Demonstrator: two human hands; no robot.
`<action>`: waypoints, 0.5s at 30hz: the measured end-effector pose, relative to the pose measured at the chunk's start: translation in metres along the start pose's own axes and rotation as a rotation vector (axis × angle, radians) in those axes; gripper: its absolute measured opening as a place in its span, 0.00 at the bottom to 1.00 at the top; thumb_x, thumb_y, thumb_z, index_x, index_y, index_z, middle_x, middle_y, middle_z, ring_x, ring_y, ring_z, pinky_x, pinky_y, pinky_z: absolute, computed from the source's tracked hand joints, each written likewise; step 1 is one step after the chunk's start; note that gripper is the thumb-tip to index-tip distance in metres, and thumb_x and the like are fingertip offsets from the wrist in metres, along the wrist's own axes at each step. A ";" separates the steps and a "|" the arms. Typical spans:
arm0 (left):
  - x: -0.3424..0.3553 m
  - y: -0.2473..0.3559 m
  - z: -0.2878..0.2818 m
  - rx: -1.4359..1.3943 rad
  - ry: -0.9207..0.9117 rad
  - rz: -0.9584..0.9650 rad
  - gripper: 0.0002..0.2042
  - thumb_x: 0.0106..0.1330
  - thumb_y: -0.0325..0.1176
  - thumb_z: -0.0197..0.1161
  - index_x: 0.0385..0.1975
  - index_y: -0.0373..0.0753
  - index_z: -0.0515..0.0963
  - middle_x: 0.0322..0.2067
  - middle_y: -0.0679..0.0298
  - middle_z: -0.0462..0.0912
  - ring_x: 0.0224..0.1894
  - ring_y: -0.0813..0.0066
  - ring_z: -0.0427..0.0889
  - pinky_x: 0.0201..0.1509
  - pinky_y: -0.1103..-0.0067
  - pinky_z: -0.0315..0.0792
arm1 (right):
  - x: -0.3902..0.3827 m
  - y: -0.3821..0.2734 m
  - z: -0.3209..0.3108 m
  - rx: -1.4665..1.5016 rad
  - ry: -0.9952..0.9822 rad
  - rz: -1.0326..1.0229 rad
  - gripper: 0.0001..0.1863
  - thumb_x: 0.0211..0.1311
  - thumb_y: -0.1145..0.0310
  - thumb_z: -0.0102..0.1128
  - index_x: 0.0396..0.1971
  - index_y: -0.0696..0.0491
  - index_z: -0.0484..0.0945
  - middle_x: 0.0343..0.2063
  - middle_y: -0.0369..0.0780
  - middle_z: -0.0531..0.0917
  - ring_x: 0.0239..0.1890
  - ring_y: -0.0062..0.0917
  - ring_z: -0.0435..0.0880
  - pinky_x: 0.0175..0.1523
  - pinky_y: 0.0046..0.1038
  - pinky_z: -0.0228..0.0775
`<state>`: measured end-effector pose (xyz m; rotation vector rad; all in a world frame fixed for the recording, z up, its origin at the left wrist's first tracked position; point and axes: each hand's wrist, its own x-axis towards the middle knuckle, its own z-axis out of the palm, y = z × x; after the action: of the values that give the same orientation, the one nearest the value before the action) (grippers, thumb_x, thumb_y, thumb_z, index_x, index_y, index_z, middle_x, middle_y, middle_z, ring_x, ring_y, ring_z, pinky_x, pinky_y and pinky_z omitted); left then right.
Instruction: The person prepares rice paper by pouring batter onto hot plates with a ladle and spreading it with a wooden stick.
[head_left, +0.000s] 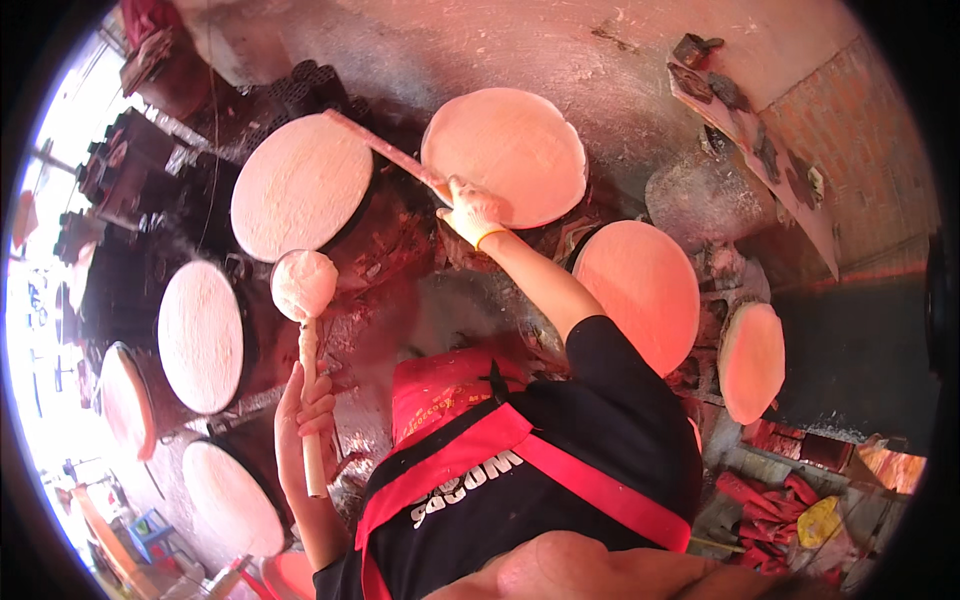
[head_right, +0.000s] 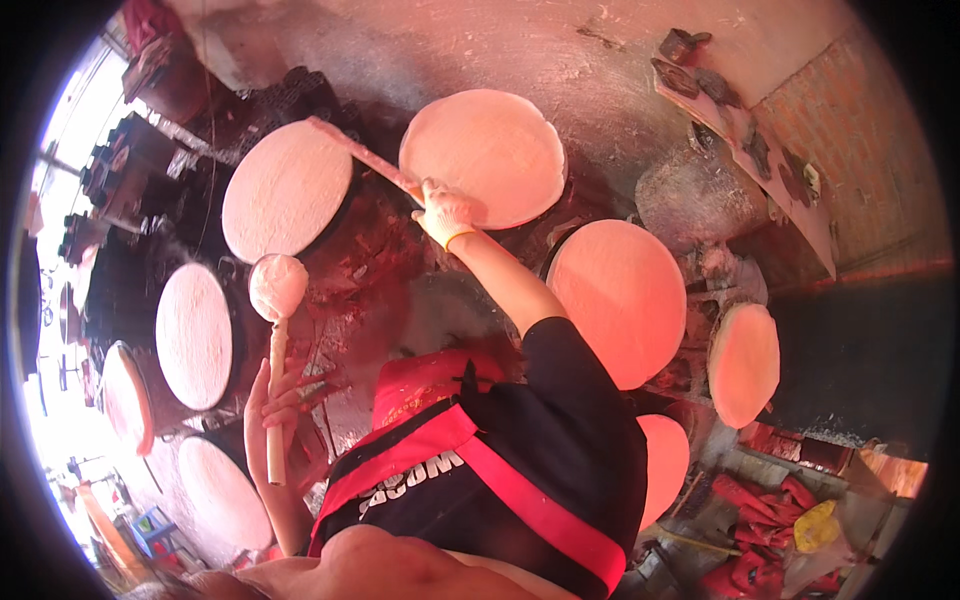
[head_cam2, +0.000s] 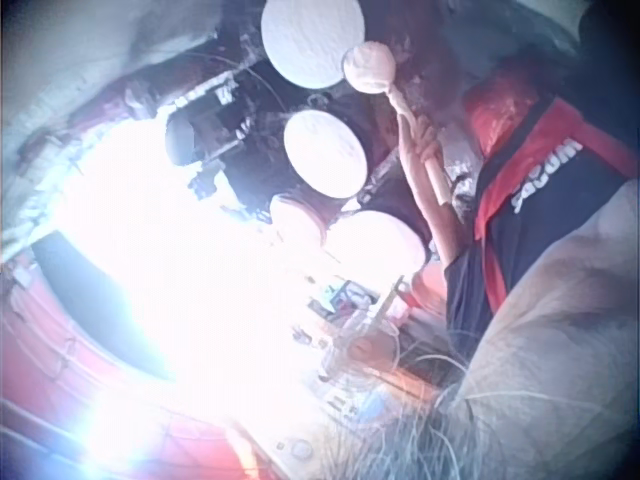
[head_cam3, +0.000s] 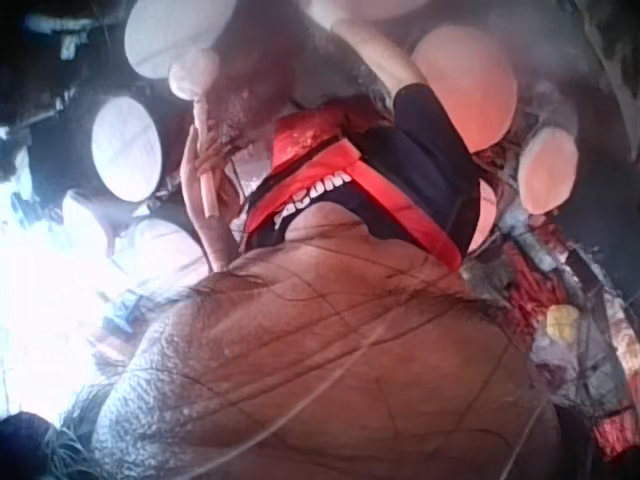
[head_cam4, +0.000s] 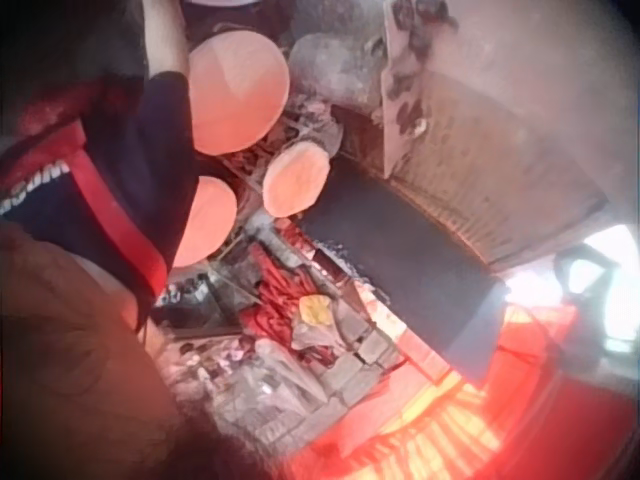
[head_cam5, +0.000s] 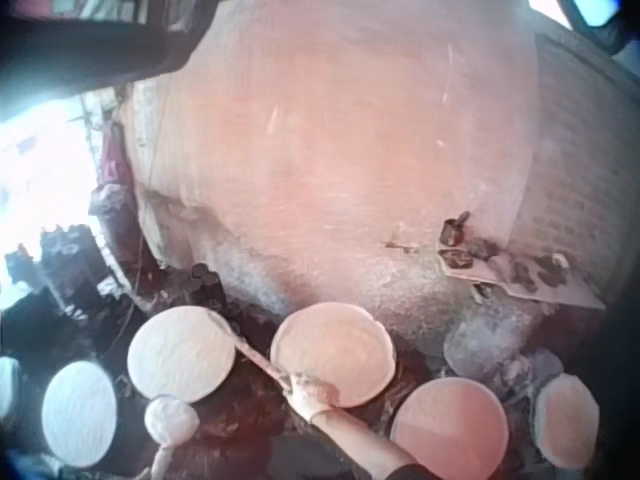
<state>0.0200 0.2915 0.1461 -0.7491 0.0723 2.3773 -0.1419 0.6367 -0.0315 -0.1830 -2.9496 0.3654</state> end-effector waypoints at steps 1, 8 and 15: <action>0.014 0.002 0.013 0.060 0.032 -0.009 0.17 0.73 0.38 0.42 0.46 0.27 0.65 0.21 0.67 0.60 0.15 0.86 0.57 0.10 0.90 0.56 | 0.013 0.020 0.031 0.026 0.054 -0.028 0.18 0.50 0.55 0.62 0.36 0.52 0.75 0.32 0.43 0.82 0.33 0.38 0.82 0.37 0.37 0.74; 0.135 0.042 0.059 0.358 0.073 -0.241 0.14 0.72 0.37 0.47 0.45 0.32 0.67 0.20 0.69 0.60 0.13 0.89 0.54 0.09 0.93 0.51 | 0.054 0.066 -0.070 0.308 0.025 0.319 0.14 0.56 0.55 0.55 0.30 0.50 0.82 0.22 0.42 0.83 0.23 0.29 0.81 0.28 0.32 0.71; 0.242 0.034 0.104 0.631 0.057 -0.410 0.13 0.71 0.37 0.48 0.43 0.32 0.67 0.20 0.70 0.60 0.14 0.90 0.55 0.11 0.93 0.51 | -0.015 0.295 -0.291 0.392 0.646 0.679 0.11 0.46 0.60 0.64 0.26 0.50 0.83 0.14 0.27 0.71 0.14 0.14 0.66 0.18 0.20 0.56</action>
<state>-0.2053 0.4238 0.0995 -0.4641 0.6018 1.7892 -0.0463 0.9862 0.1708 -1.0292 -2.0593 0.7776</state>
